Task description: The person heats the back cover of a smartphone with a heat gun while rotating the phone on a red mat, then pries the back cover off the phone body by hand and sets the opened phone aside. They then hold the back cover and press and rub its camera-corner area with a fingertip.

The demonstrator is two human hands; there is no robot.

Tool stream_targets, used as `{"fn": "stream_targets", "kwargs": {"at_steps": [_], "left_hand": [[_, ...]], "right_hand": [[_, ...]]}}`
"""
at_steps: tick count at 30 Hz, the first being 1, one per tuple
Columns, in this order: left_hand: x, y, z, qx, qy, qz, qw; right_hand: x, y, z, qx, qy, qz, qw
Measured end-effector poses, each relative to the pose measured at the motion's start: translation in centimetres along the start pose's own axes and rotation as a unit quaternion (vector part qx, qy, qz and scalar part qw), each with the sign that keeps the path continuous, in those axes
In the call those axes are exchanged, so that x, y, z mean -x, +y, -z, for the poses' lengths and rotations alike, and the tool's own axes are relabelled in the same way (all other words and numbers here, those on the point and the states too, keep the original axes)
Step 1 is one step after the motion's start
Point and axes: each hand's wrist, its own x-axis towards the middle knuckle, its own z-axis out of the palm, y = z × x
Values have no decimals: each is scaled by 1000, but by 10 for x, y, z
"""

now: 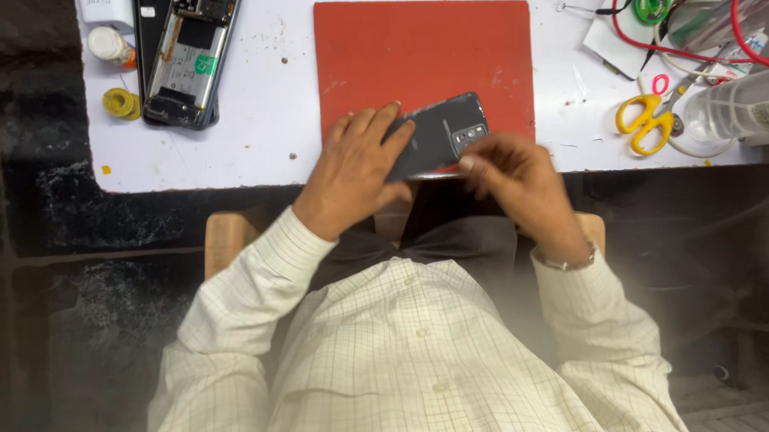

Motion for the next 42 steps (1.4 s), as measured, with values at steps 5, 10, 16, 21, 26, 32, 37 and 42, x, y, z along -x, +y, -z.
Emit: {"fn": "stream_targets", "kwargs": {"at_steps": [5,10,16,21,26,32,37,42], "left_hand": [[-15,-32,5,43,-83,-56,994],[-41,-63,6,-80,0,-85,993],[-21,-26,-20,-48,36,93,994],[-12,0,-50,-14,23,153,988],[-10,-3,-57,-36,38,146,988],[-10,-3,-56,-23,15,153,988],[-11,-3,-53,-17,20,154,988],[-10,-3,-55,-16,24,157,987]], "right_hand": [[-34,-22,12,346,22,296,890],[-28,-15,-6,360,29,276,891],[-15,6,-17,232,87,116,962],[-53,15,-12,365,196,222,882],[-70,18,-19,408,216,140,876],[-89,2,-28,433,217,98,869],[-112,-12,-37,436,233,128,860],[-97,-4,-35,436,220,167,856]]}}
